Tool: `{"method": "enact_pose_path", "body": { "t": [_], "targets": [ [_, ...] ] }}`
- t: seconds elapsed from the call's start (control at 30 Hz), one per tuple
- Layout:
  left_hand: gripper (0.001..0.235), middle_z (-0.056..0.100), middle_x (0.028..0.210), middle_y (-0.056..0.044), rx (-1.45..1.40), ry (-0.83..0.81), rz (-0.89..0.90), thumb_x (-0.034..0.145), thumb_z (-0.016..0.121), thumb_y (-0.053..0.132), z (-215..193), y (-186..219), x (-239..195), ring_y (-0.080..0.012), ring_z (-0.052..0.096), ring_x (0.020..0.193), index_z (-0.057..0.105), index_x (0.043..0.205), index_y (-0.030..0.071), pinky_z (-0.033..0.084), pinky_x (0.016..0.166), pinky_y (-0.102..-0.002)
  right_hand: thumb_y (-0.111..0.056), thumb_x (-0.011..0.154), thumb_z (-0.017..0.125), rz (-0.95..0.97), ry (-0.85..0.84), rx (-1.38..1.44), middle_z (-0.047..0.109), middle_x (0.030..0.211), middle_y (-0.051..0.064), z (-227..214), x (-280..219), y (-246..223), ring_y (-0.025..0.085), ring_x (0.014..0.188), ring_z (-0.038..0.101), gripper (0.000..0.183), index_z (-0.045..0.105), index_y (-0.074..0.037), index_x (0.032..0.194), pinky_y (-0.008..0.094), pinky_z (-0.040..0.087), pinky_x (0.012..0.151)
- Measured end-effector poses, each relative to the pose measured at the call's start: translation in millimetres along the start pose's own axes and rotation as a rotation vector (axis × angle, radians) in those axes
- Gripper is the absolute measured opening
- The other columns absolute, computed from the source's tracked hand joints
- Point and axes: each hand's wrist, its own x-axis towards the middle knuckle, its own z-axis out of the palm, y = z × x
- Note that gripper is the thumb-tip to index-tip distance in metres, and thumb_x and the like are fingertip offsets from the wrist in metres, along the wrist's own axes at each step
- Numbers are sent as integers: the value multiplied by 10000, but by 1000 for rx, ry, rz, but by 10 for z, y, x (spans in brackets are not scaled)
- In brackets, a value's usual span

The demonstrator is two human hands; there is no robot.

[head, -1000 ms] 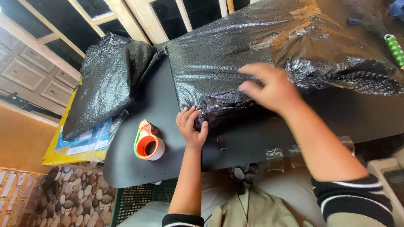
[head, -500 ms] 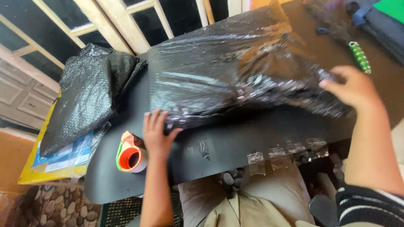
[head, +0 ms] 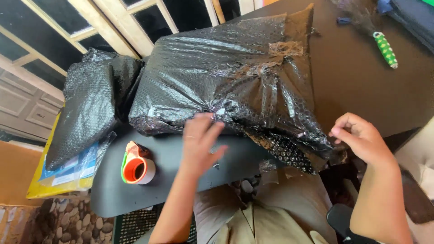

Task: The person uses a tape dispenser to apply clear tape to a black bubble wrap package on a table. They then fold the bubble wrap edges and secure them with additional tape to seal the package.

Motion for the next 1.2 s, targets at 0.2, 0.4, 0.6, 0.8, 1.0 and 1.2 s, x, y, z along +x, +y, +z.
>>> {"method": "enact_pose_path", "body": {
  "t": [0.2,0.4,0.6,0.8,1.0,1.2],
  "targets": [
    [733,599,1404,-47,-38,-140,296,799,903,207,578,727,246,-295,508,1390,551,1442,208,355,1172,-577,-1,808,803,-100,-366,-75,759,985,47,-198,-100,94,153,934,744,185,745,-49,977,305,623,924],
    [282,646,1106,-6,-148,-79,324,880,709,-25,692,843,237,-450,498,1284,727,1030,212,349,1074,-746,31,780,805,-243,-406,5,792,1048,64,6,-125,-36,157,938,779,276,731,-71,1026,308,657,937],
    [271,620,1264,-10,-96,35,365,739,881,76,550,1017,180,-345,521,1335,676,866,201,331,1126,-745,170,740,632,-446,-360,93,729,1251,202,555,-107,-191,236,1088,685,424,709,2,1122,398,586,885],
    [222,528,1478,-7,-92,97,430,832,856,91,561,1044,325,-347,496,1371,659,897,171,408,1130,-692,-334,455,847,-657,-155,-639,527,1402,3,1209,-102,53,350,1126,492,821,684,-286,1258,475,459,923],
    [165,686,1238,-8,-168,-48,479,830,828,143,731,916,586,-305,499,1421,665,816,161,218,1202,-702,-485,797,787,-616,19,-894,447,1331,42,1381,-74,-7,239,1052,398,504,681,-137,1145,404,385,840],
    [95,728,882,77,-180,-52,400,979,692,262,1165,738,625,-123,691,1158,687,885,246,251,1221,-528,-247,754,918,-844,331,-410,729,1106,4,1265,-19,-91,224,979,711,316,771,-85,982,343,600,814]
  ]
}}
